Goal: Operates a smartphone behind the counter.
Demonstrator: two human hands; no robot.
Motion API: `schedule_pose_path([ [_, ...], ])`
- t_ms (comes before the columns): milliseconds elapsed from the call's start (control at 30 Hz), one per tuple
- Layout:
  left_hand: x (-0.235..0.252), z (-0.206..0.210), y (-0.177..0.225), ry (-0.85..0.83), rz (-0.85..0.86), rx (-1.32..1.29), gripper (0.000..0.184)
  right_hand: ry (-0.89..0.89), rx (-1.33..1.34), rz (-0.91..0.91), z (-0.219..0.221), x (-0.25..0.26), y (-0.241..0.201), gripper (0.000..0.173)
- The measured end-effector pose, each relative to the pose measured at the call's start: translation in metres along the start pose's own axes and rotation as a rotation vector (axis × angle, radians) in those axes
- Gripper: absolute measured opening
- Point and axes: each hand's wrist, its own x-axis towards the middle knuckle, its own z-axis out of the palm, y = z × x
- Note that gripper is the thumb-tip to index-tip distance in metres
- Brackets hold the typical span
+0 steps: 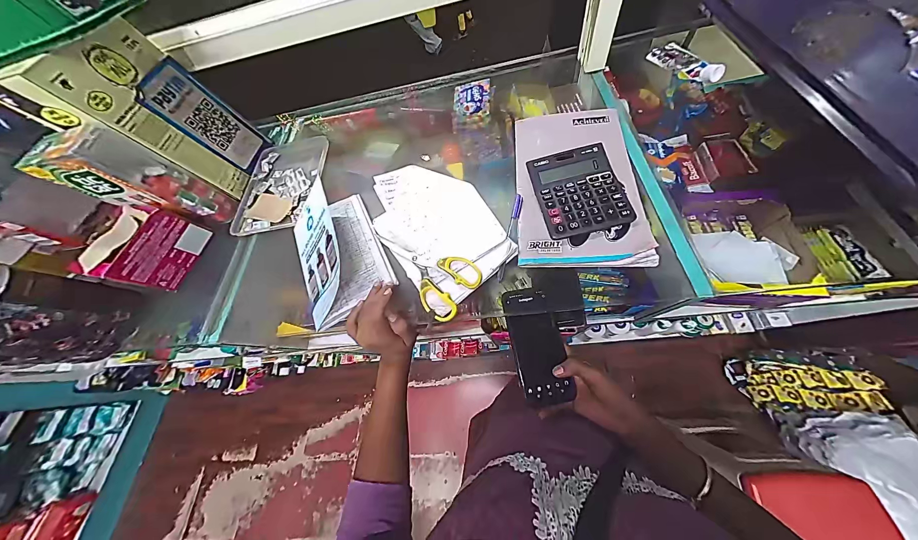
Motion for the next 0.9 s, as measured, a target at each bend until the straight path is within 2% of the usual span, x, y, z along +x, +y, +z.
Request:
schedule_pose_path([
  [233, -0.0001, -0.0025, 0.0020, -0.031, -0.028, -0.005, 0.058, 0.077, -0.017, -0.003, 0.0048, -0.0056, -0.0011, 0.081],
  [367, -0.0005, -0.0029, 0.0021, -0.038, -0.030, -0.015, 0.056, 0.061, -0.058, -0.012, 0.0054, -0.0075, -0.0020, 0.086],
  [667, 0.0000, -0.0038, 0.0028, -0.050, -0.032, -0.022, 0.053, 0.022, -0.067, -0.032, -0.0027, -0.0051, 0.0018, 0.078],
  [900, -0.0062, 0.0015, -0.0026, -0.011, -0.002, 0.004, 0.059, 0.060, -0.078, -0.064, 0.0010, -0.0034, 0.0047, 0.062],
])
